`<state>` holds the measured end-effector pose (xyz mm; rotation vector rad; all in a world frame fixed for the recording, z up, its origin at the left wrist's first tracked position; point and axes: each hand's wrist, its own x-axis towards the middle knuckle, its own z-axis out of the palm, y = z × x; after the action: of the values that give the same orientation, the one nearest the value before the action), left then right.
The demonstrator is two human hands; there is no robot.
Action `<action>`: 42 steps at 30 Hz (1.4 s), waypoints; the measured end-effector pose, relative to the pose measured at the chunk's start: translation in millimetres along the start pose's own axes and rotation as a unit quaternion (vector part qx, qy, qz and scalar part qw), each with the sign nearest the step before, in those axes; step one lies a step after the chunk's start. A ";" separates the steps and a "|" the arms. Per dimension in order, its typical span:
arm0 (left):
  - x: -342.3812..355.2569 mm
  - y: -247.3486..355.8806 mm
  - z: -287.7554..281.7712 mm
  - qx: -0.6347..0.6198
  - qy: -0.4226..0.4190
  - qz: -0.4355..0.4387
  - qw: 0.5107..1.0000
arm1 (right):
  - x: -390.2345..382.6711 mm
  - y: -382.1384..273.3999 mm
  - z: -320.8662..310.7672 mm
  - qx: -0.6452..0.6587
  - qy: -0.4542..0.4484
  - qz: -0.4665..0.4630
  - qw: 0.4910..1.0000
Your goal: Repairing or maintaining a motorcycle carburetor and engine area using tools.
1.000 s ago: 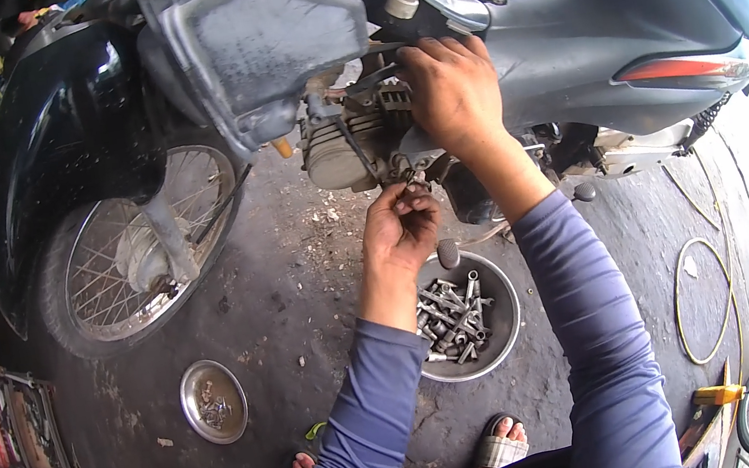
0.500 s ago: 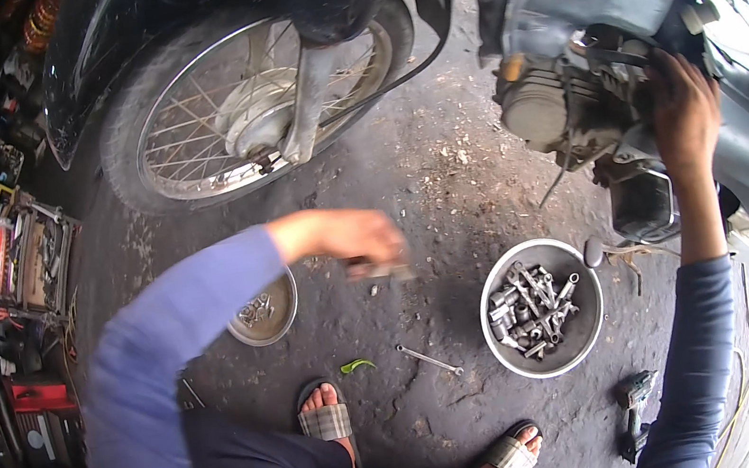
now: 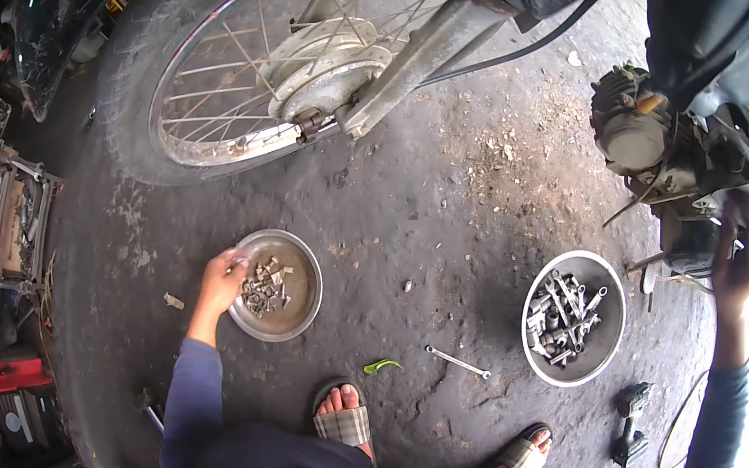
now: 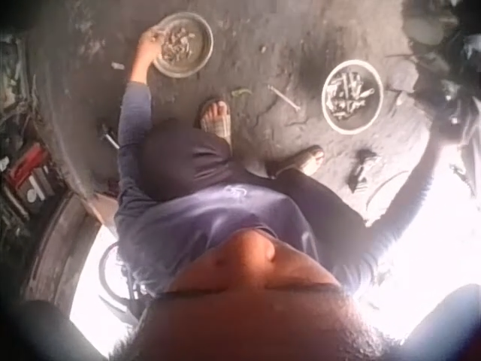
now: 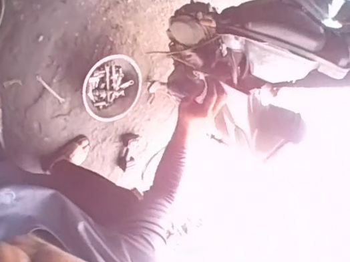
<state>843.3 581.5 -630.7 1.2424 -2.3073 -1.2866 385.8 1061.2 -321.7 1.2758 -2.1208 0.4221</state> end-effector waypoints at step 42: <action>-148.3 319.7 433.6 -0.233 -0.382 0.091 0.890 | -451.1 14.3 13.6 0.333 0.107 0.787 0.509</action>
<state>517.3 1034.7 -608.1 0.3651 -2.2178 -2.3719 522.4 1365.8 -625.8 -0.9691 -2.2689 2.0809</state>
